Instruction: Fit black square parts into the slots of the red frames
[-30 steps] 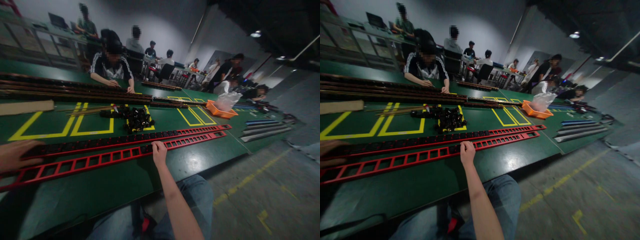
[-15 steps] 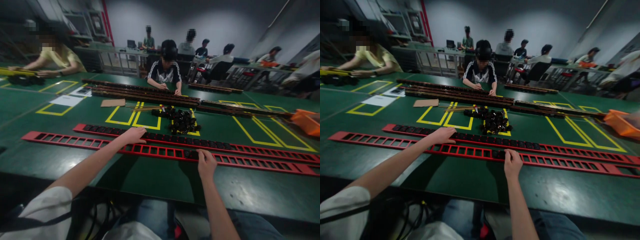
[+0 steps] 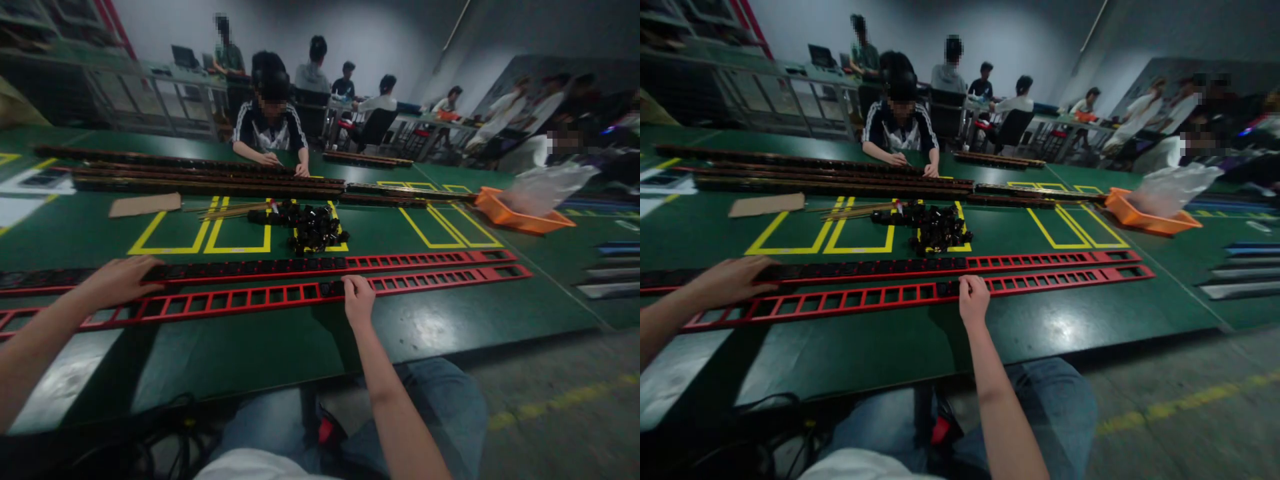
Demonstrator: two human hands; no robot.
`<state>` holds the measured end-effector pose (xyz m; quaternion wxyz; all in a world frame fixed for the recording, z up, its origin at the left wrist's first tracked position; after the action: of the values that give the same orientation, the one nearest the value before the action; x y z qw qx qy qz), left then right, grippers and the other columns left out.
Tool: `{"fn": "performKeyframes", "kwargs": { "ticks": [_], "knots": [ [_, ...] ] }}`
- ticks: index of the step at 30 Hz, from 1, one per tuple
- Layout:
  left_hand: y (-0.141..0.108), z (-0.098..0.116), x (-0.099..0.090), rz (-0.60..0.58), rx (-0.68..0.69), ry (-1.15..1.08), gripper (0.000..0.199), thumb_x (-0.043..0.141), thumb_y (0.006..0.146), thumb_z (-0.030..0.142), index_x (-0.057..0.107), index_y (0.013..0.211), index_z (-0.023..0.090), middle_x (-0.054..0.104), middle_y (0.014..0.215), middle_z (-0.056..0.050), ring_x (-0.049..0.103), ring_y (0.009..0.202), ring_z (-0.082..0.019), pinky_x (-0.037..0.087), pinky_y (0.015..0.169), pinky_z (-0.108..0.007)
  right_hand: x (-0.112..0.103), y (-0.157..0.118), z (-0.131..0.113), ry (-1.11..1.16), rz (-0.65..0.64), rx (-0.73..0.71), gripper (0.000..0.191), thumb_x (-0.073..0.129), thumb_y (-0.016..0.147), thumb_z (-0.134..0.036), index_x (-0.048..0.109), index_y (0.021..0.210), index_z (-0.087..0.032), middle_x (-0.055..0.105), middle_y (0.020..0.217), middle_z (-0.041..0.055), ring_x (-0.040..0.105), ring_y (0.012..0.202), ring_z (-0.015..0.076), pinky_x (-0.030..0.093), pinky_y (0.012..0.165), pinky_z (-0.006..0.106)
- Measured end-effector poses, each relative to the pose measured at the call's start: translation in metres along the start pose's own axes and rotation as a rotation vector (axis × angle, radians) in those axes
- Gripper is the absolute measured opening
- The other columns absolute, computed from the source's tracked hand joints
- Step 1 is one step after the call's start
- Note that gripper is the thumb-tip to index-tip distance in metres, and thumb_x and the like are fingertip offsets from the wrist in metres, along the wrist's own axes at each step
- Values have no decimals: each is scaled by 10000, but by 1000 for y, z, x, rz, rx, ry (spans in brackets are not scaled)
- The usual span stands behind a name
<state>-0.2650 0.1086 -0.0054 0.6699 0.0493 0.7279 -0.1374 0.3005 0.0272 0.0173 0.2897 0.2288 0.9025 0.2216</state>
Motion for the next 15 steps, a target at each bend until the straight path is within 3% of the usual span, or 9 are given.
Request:
{"fn": "performKeyframes", "kwargs": {
  "ticks": [4, 6, 7, 9, 12, 15],
  "knots": [
    [-8, -47, 11, 52, -136, -126, 643, 453, 633, 708, 625, 1085, 283, 689, 1160, -135, 644, 1120, -395, 493, 1004, -553, 0, -1, 0, -9, 9, 9, 254, 487, 906, -245, 711, 791, -210, 746, 833, 57, 663, 824, 217, 492, 803, 353],
    [-3, -39, 10, 78, -139, -166, 630, 495, 594, 723, 639, 1041, 304, 698, 1134, -126, 644, 1113, -413, 486, 1010, -577, 0, -2, 0, -9, 10, 21, 251, 487, 908, -244, 707, 791, -212, 742, 836, 56, 659, 828, 218, 487, 805, 352],
    [4, -23, 8, 87, -105, -183, 633, 511, 606, 724, 644, 1054, 297, 699, 1140, -128, 643, 1118, -411, 488, 1014, -568, 0, -2, 0, -7, 10, 25, 249, 487, 908, -246, 704, 789, -213, 739, 835, 55, 656, 829, 217, 486, 805, 350],
    [22, 30, 3, 72, 17, -224, 660, 544, 659, 689, 641, 1147, 256, 690, 1200, -137, 652, 1114, -377, 511, 1002, -503, 0, -2, -1, 0, 8, 32, 250, 487, 910, -252, 698, 781, -216, 731, 831, 53, 650, 824, 213, 484, 800, 344],
    [54, 141, -7, 33, 221, -219, 680, 541, 795, 632, 598, 1283, 162, 668, 1267, -149, 629, 1175, -329, 481, 1053, -446, 0, -2, -3, 9, 8, 37, 254, 484, 913, -257, 691, 770, -217, 724, 822, 49, 642, 816, 208, 484, 801, 338],
    [80, 244, -25, 68, 339, -188, 646, 501, 886, 601, 567, 1341, 147, 656, 1286, -163, 624, 1173, -323, 489, 1016, -437, -1, -3, -3, 6, 8, 44, 253, 488, 912, -260, 693, 771, -215, 724, 823, 52, 642, 826, 209, 487, 814, 338]
  ]
}}
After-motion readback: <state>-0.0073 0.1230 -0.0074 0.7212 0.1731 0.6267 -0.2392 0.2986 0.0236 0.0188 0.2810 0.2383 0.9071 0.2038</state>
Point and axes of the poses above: each hand's wrist, its own y-axis towards the middle knuckle, its own x-axis out of the palm, z = x × y, the point moved 10 cm from there along y, towards the middle knuckle
